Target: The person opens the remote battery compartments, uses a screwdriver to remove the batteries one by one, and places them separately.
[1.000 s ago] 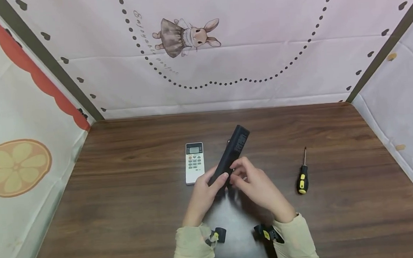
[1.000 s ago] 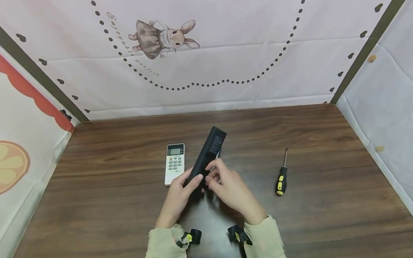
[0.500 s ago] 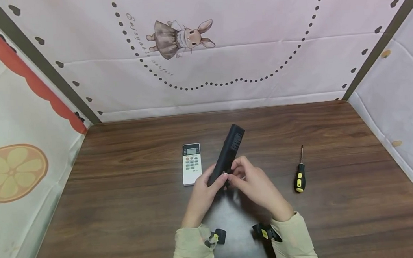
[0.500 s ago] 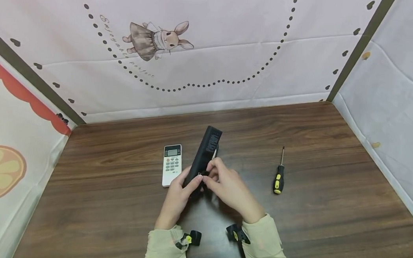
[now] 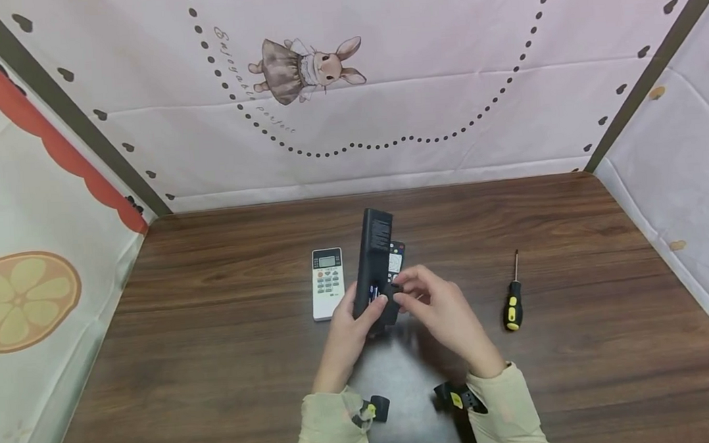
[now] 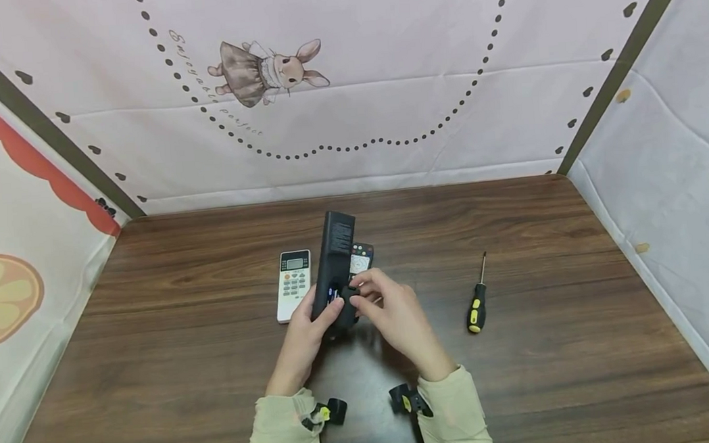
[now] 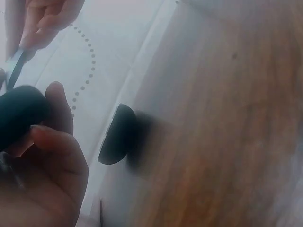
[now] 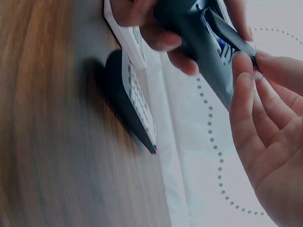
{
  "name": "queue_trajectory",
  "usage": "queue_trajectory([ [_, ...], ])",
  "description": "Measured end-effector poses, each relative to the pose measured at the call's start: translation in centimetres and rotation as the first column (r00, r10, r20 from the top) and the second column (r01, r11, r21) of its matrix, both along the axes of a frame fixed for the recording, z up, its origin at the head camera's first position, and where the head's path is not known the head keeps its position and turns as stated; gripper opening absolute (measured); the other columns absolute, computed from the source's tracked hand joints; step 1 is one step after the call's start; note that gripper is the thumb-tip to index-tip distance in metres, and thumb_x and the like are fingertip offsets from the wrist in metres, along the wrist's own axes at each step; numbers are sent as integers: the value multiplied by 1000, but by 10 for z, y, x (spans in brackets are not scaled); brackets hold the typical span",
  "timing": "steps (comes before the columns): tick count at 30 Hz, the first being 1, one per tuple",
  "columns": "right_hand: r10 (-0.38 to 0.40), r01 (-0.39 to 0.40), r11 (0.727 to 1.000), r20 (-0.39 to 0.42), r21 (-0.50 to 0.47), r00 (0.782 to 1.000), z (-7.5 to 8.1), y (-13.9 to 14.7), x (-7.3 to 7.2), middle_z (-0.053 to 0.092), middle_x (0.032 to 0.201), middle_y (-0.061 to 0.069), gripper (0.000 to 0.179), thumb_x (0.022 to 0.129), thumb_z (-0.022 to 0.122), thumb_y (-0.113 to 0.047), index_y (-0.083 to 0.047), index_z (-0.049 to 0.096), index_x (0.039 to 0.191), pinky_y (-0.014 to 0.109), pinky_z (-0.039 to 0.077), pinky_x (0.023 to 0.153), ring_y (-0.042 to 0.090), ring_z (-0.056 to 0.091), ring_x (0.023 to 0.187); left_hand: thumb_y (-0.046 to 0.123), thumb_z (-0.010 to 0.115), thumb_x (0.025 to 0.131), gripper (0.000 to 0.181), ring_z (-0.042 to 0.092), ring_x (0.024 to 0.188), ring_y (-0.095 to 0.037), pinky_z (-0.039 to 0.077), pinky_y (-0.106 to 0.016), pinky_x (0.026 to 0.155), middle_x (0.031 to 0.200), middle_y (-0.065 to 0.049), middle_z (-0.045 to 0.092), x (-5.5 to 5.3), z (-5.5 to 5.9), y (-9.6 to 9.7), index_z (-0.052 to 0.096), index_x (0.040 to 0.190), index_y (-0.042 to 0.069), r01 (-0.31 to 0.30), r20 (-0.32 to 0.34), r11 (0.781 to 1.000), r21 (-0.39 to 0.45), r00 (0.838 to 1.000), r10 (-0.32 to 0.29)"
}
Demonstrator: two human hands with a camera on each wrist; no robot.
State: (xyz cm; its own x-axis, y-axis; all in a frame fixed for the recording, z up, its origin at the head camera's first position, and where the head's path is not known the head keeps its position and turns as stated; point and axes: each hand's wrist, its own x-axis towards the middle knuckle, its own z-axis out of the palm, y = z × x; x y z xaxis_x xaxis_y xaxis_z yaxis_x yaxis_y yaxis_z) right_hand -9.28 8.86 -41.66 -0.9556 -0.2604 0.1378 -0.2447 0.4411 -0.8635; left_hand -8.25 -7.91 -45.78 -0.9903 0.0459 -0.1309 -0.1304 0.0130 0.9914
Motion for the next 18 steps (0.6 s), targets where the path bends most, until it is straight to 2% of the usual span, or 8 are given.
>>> queue_trajectory([
  [4, -40, 40, 999, -1, 16, 999, 0, 13, -4, 63, 81, -8, 19, 84, 63, -20, -22, 57, 102, 28, 49, 59, 14, 61, 65, 36, 62, 83, 44, 60, 84, -26, 47, -32, 70, 103, -10, 61, -1, -4, 1, 49, 121, 18, 13, -35, 999, 41, 999, -11],
  [5, -53, 53, 998, -8, 28, 999, 0, 17, -5, 63, 81, -7, 20, 84, 62, -20, -21, 58, 103, 28, 49, 59, 13, 61, 65, 34, 61, 84, 44, 60, 85, -29, 47, -33, 72, 104, -12, 61, 1, 0, 1, 49, 122, 17, 21, -36, 998, 55, 999, -19],
  [7, -83, 85, 994, -21, 71, 996, -1, 25, -7, 63, 82, -7, 20, 85, 62, -20, -20, 58, 105, 29, 48, 59, 11, 59, 66, 33, 61, 84, 44, 61, 82, -33, 48, -34, 70, 104, -15, 62, 1, 0, 1, 48, 122, 16, 34, -29, 997, 76, 999, -32],
  [10, -128, 134, 980, -53, 146, 990, -4, 38, -10, 62, 85, -5, 22, 86, 61, -19, -18, 58, 107, 30, 47, 61, 8, 57, 69, 31, 59, 85, 42, 60, 82, -34, 47, -32, 69, 105, -17, 61, 3, 6, 1, 48, 123, 15, 48, -10, 995, 86, 999, -48],
  [18, -190, 218, 932, -122, 291, 974, -15, 68, -16, 62, 94, 3, 28, 86, 59, -13, -17, 57, 114, 37, 48, 68, 17, 58, 82, 24, 54, 90, 38, 58, 85, -39, 46, -30, 73, 106, -21, 60, 8, 23, 3, 46, 124, 9, 56, -5, 996, 74, 998, -56],
])
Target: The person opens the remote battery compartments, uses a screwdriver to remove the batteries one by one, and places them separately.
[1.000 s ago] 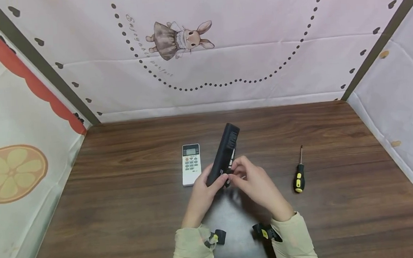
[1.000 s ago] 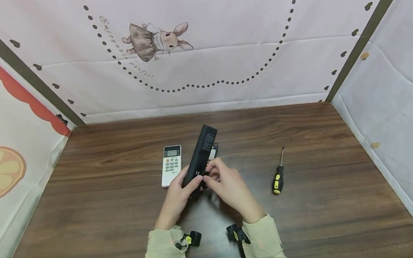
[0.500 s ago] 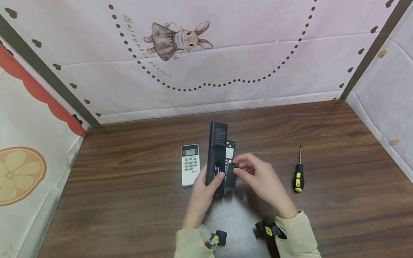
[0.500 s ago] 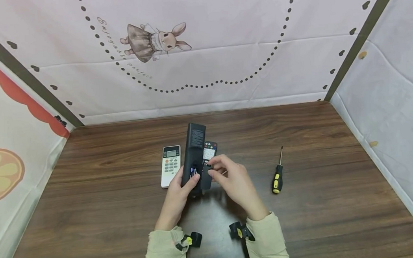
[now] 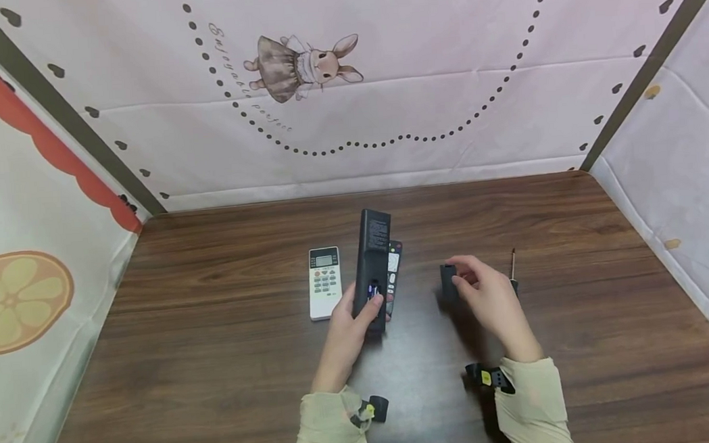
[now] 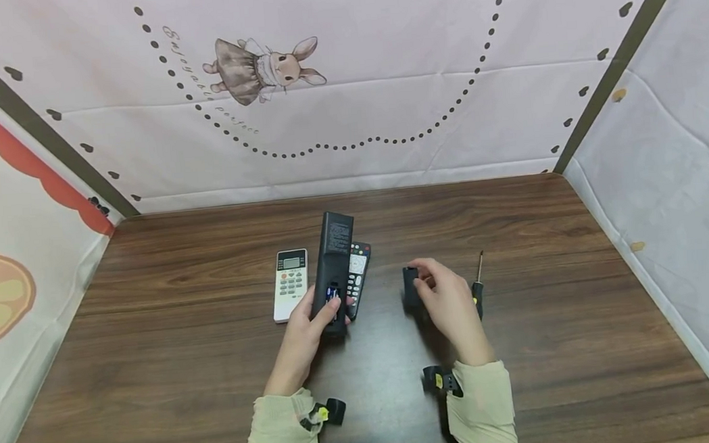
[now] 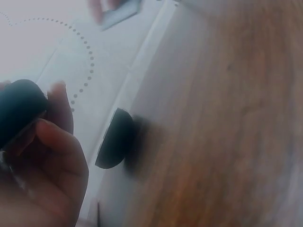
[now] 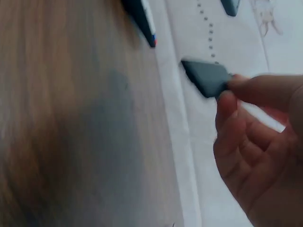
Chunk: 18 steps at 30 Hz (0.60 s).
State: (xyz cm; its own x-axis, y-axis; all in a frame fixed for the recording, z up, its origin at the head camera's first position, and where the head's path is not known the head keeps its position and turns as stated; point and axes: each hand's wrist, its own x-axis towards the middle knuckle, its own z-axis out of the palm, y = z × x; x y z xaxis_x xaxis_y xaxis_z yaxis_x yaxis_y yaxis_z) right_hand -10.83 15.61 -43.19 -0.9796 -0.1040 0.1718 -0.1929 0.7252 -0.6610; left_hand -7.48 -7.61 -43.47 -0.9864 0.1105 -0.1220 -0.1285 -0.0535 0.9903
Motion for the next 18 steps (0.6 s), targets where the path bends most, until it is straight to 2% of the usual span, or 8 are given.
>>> queue_trajectory([
  [8, -84, 82, 995, 37, 50, 996, -11, 13, -3, 63, 96, 9, 29, 87, 56, -12, -13, 57, 116, 41, 46, 64, 24, 60, 81, 35, 43, 94, 39, 57, 88, -41, 46, -29, 70, 107, -22, 59, -1, -3, -2, 47, 121, 8, -8, 37, 999, 37, 999, 7],
  [13, -107, 104, 992, 35, 74, 994, -16, 19, -4, 63, 97, 11, 29, 87, 55, -8, -12, 58, 116, 41, 46, 64, 25, 60, 82, 39, 46, 91, 43, 58, 89, -39, 45, -30, 73, 107, -20, 60, -6, -17, -4, 47, 123, 10, 3, 56, 999, 43, 998, -6],
  [18, -105, 96, 986, 62, 134, 993, -22, 23, -5, 63, 96, 12, 32, 86, 55, -4, -10, 57, 117, 35, 40, 58, 20, 55, 64, 44, 51, 87, 45, 58, 86, -37, 45, -32, 73, 105, -20, 61, -8, -25, -2, 49, 121, 14, -5, 23, 998, 57, 1000, 3],
])
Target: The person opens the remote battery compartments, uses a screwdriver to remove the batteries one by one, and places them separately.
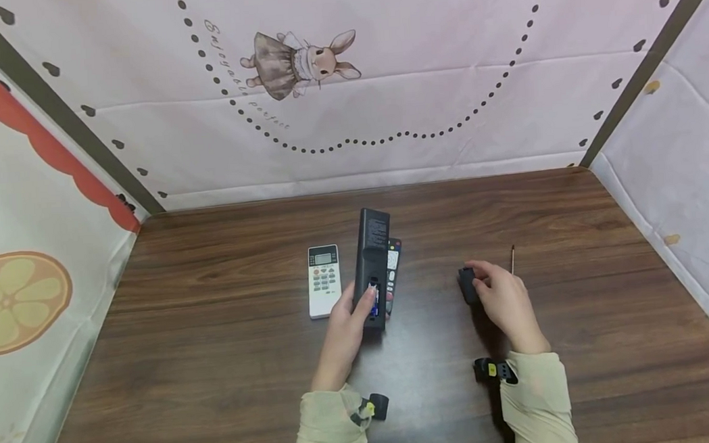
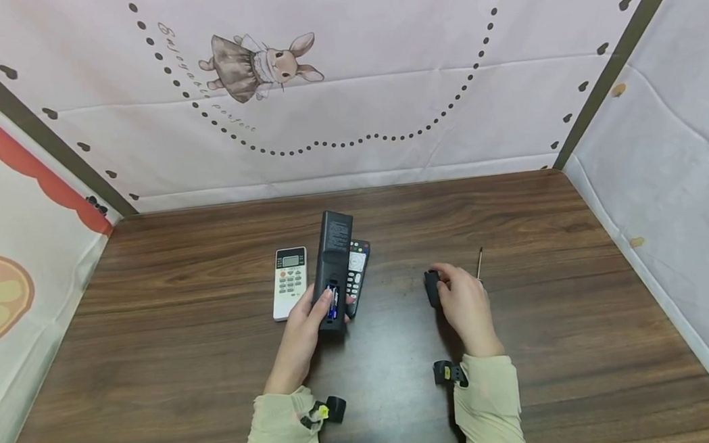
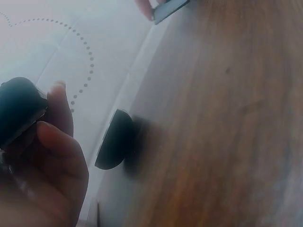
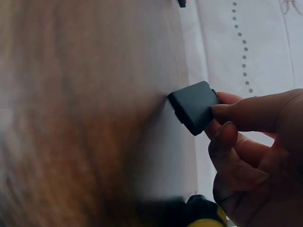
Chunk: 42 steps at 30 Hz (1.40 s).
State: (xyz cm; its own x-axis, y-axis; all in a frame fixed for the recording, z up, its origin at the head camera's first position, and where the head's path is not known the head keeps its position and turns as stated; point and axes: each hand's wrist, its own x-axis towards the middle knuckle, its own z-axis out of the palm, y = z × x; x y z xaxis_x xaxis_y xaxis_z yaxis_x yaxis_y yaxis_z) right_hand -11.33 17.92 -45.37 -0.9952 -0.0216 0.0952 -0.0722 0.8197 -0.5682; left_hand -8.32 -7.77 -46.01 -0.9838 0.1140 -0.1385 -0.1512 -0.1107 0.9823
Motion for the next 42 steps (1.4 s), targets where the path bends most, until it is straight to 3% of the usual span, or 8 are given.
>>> queue_trajectory([
  [5, 10, -11, 999, 17, 52, 1000, -2, 3, 0, 64, 94, 11, 32, 84, 56, -3, -9, 59, 115, 35, 39, 57, 20, 53, 65, 46, 53, 85, 46, 59, 84, -34, 46, -33, 72, 102, -19, 62, -1, -2, 2, 51, 118, 14, -10, -47, 1000, -21, 999, 9],
  [11, 39, -43, 996, 51, 82, 998, 1, 4, -1, 62, 92, 9, 32, 83, 54, -2, -8, 60, 114, 38, 40, 61, 23, 53, 72, 46, 52, 86, 48, 58, 90, -36, 47, -32, 73, 105, -17, 62, -2, 1, 1, 48, 123, 16, 7, -5, 1000, -21, 1000, -7],
  [21, 33, -36, 997, 36, 72, 999, 4, 3, 2, 56, 107, 15, 35, 82, 53, 0, -10, 60, 116, 47, 42, 69, 33, 53, 92, 34, 48, 92, 42, 57, 92, -40, 46, -29, 73, 109, -22, 59, 7, 25, 1, 44, 126, 10, 7, 15, 999, -34, 1000, -6],
  [24, 3, -5, 998, 29, 60, 1000, 9, 6, 3, 56, 103, 14, 34, 84, 56, -6, -9, 58, 118, 46, 41, 70, 31, 52, 91, 34, 47, 92, 43, 57, 91, -40, 46, -29, 73, 109, -23, 58, 7, 24, 1, 43, 127, 9, 2, 13, 999, -35, 1000, -1],
  [28, -64, 60, 997, 83, 50, 995, 19, 15, 5, 55, 92, 12, 37, 86, 57, -18, -7, 53, 121, 43, 40, 67, 27, 51, 82, 40, 49, 90, 46, 58, 89, -37, 46, -30, 74, 108, -20, 60, 4, 12, 0, 45, 125, 11, -12, 30, 999, -30, 999, 13],
  [33, -119, 106, 992, 247, 67, 962, 23, 31, 9, 50, 93, 14, 52, 90, 49, -34, -4, 42, 131, 41, 37, 64, 27, 47, 83, 51, 48, 86, 49, 60, 87, -33, 45, -33, 76, 104, -14, 62, -1, -1, 0, 49, 121, 17, -46, 37, 998, -34, 998, 47],
  [39, -93, 67, 995, 404, 77, 910, 22, 43, 11, 39, 124, 32, 74, 86, 50, -47, 0, 26, 138, 58, 34, 83, 45, 36, 112, 51, 37, 91, 53, 59, 91, -28, 43, -30, 80, 104, -16, 61, 0, -3, -2, 47, 124, 11, -97, 8, 995, -15, 995, 97],
  [42, -76, 40, 995, 443, 90, 894, 20, 45, 9, 37, 126, 33, 79, 84, 54, -47, 1, 23, 139, 59, 34, 85, 47, 33, 114, 53, 35, 91, 54, 60, 85, -26, 47, -29, 67, 105, -15, 60, 0, -3, -3, 47, 124, 12, -117, -2, 993, 17, 993, 117],
])
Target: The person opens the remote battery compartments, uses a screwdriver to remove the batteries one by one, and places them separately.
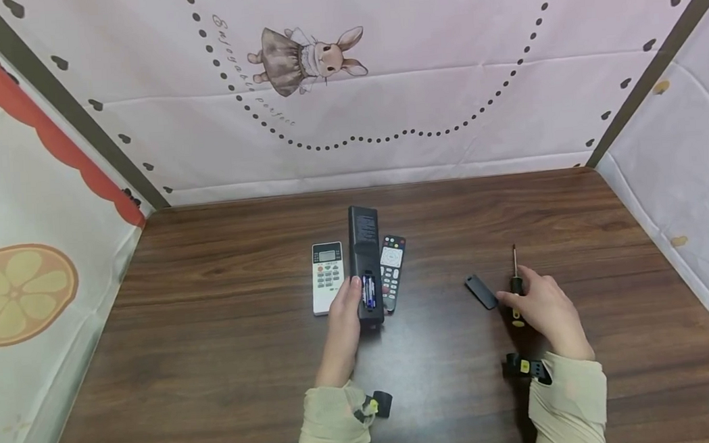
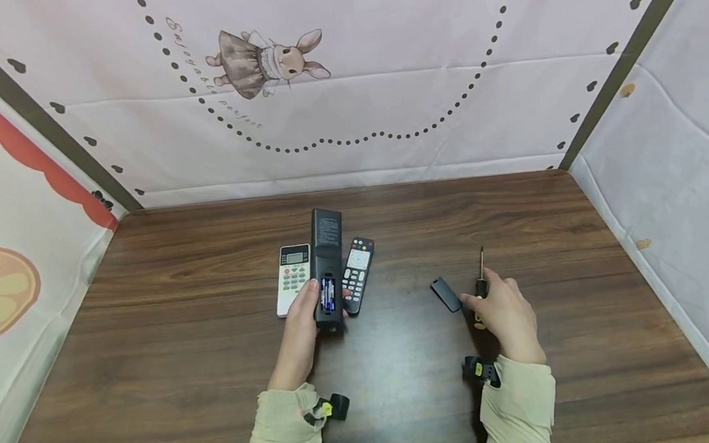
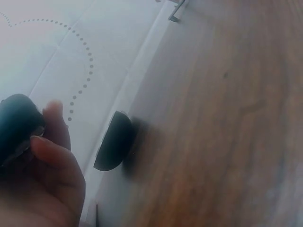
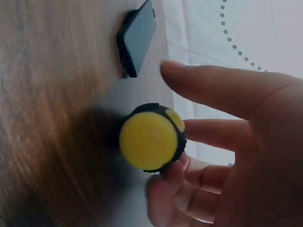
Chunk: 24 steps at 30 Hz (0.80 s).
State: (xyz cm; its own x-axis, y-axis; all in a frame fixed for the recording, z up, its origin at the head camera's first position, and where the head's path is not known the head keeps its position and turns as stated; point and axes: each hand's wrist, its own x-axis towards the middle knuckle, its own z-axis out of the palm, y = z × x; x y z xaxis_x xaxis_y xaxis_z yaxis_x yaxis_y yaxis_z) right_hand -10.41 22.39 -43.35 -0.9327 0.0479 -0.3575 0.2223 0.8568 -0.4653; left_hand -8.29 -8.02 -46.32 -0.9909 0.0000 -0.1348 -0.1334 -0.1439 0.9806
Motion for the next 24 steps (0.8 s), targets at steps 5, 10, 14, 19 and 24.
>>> queue_trajectory([
  [5, -1, 0, 1000, 44, 21, 999, -6, 4, -1, 39, 126, 32, 77, 85, 54, -44, 0, 21, 139, 59, 36, 82, 48, 38, 111, 49, 34, 92, 48, 63, 71, -28, 44, -29, 40, 107, -22, 57, 0, 0, 1, 45, 123, 14, 17, -9, 995, 101, 1000, -16],
  [10, -30, 30, 1000, 5, 8, 1000, -9, 4, -2, 42, 125, 30, 65, 86, 50, -31, -1, 26, 138, 57, 36, 83, 46, 41, 108, 44, 34, 94, 43, 63, 70, -25, 45, -30, 39, 110, -26, 53, 0, 0, 1, 44, 124, 15, 25, -23, 988, 153, 1000, -21],
  [14, -43, 41, 999, -97, -25, 994, -6, 0, -3, 48, 120, 25, 58, 85, 45, -25, -1, 30, 136, 53, 37, 81, 40, 46, 103, 43, 36, 94, 41, 63, 71, -24, 44, -27, 37, 112, -24, 53, 0, 0, 1, 44, 123, 16, 32, -8, 986, 167, 999, -31],
  [19, -15, -3, 996, -215, -86, 976, -1, -14, -4, 56, 110, 16, 53, 84, 46, -22, -5, 37, 133, 42, 42, 71, 27, 56, 84, 42, 37, 94, 39, 62, 73, -24, 44, -26, 38, 114, -23, 53, 0, 2, 0, 44, 123, 16, 36, 8, 982, 183, 999, -38],
  [24, 23, -65, 983, -234, -173, 972, 4, -31, -5, 55, 107, 12, 50, 83, 47, -19, -10, 41, 132, 30, 46, 57, 17, 57, 65, 40, 37, 94, 37, 62, 74, -23, 45, -26, 39, 115, -24, 52, 0, 4, 0, 45, 123, 17, 33, 20, 976, 215, 999, -38],
])
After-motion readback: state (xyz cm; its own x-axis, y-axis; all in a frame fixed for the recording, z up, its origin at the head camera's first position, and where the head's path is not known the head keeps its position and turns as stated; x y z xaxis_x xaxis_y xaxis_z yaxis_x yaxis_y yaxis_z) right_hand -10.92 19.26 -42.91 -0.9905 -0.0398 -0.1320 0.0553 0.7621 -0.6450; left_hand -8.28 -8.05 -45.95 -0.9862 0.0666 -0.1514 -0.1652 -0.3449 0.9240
